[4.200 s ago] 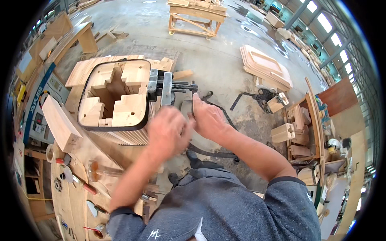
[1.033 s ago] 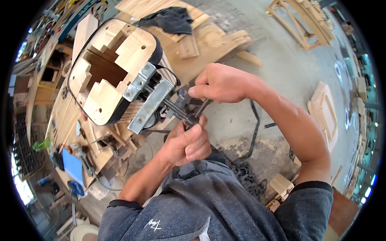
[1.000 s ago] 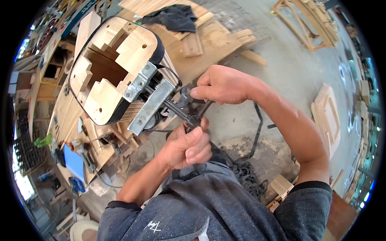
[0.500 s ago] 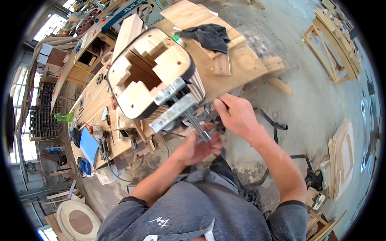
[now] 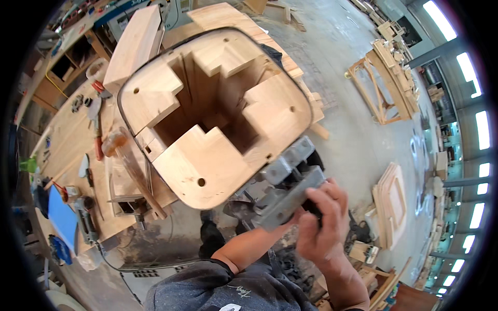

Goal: The person assembles a wooden box-like structure by fitting pre-cut pieces together and securing them with clamps and straps. They use a rubber mallet to tap the joints into alignment and repeatedly adjust the clamps to ensure a tight fit. The process involves multiple iterations of clamping, tapping, and repositioning the components on a workbench.

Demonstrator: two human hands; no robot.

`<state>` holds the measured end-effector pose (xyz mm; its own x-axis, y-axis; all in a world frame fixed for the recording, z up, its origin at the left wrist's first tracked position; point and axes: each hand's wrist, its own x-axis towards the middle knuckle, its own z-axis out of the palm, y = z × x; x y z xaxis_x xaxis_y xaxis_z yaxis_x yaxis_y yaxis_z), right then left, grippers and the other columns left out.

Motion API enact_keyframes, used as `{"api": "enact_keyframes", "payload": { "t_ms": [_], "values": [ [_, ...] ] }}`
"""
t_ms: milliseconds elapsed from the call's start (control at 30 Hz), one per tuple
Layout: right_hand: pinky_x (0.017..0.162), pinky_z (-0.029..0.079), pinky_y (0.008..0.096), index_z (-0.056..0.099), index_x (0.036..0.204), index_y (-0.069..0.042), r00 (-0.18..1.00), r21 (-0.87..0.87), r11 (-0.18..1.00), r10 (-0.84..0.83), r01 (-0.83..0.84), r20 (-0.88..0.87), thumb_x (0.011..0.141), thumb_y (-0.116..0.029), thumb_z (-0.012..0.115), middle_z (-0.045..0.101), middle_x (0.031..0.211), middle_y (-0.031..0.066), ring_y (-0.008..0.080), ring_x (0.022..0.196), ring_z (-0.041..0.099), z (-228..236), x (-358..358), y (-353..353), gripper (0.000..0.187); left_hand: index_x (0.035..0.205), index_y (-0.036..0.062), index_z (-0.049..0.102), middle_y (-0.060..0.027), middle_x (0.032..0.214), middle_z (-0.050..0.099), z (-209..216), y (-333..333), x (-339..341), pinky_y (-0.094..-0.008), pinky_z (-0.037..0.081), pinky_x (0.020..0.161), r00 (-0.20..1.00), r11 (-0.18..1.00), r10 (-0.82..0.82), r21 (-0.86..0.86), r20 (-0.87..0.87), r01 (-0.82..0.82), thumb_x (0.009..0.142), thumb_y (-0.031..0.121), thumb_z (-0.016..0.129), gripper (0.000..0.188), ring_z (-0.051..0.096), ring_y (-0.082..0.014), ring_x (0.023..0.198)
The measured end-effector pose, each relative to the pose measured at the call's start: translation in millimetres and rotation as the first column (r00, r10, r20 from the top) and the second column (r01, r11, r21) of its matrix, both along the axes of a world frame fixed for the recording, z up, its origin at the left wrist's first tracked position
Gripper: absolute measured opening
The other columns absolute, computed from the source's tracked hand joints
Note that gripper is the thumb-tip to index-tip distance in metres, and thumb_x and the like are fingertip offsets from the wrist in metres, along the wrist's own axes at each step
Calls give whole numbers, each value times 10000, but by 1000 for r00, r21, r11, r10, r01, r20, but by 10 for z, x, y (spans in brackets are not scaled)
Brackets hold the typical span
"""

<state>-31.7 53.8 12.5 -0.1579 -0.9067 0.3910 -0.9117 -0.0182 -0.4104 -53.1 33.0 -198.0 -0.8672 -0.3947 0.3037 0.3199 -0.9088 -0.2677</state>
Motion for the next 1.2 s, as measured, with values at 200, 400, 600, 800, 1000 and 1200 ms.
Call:
{"api": "enact_keyframes", "payload": {
  "t_ms": [200,400,600,800,1000,1200],
  "values": [
    [862,486,305,583,1285,60,971,-77,985,-138,155,195,1101,-364,439,621,1125,109,164,964,601,-187,-35,-20,484,1495,47,419,-116,1457,511,69,19,79,-387,405,1156,705,361,709,-865,11,-349,1038,394,576,595,477,-216,1369],
    [879,490,355,576,1241,114,801,-139,965,-100,223,590,1106,-295,351,622,1059,152,212,961,598,-190,-25,-195,486,1294,52,557,-38,1201,604,198,120,252,-335,504,919,736,608,625,-754,262,-248,870,264,822,543,567,-146,1109],
    [973,489,372,544,1249,127,815,-62,966,-177,252,552,1117,-238,350,605,1100,156,241,1053,603,-189,-101,-288,434,1301,16,516,-42,1184,584,840,-183,870,-318,466,916,634,671,455,-709,625,217,904,255,761,524,538,-119,1059],
    [856,530,313,564,1279,64,455,13,984,-93,177,886,1114,-268,392,637,1097,113,169,1010,614,-125,-40,-329,409,1261,27,559,-20,1166,596,811,-146,987,-276,472,917,625,716,495,-691,604,100,885,304,778,516,553,-121,1042],
    [859,527,290,561,1298,52,467,-4,987,-71,159,881,1106,-242,434,655,1134,110,139,980,635,-112,-27,-209,373,1415,1,490,-102,1299,576,858,-171,1184,-347,419,1074,571,514,594,-813,567,273,886,407,781,728,538,-196,1206],
    [923,497,289,588,1277,61,529,12,946,-191,324,827,1055,-202,517,667,1141,94,138,1013,625,-156,17,-104,352,1462,-10,459,-242,1367,564,859,-611,2097,-415,416,1109,802,98,382,-883,460,460,935,476,708,759,547,-341,1285]
  ]
}}
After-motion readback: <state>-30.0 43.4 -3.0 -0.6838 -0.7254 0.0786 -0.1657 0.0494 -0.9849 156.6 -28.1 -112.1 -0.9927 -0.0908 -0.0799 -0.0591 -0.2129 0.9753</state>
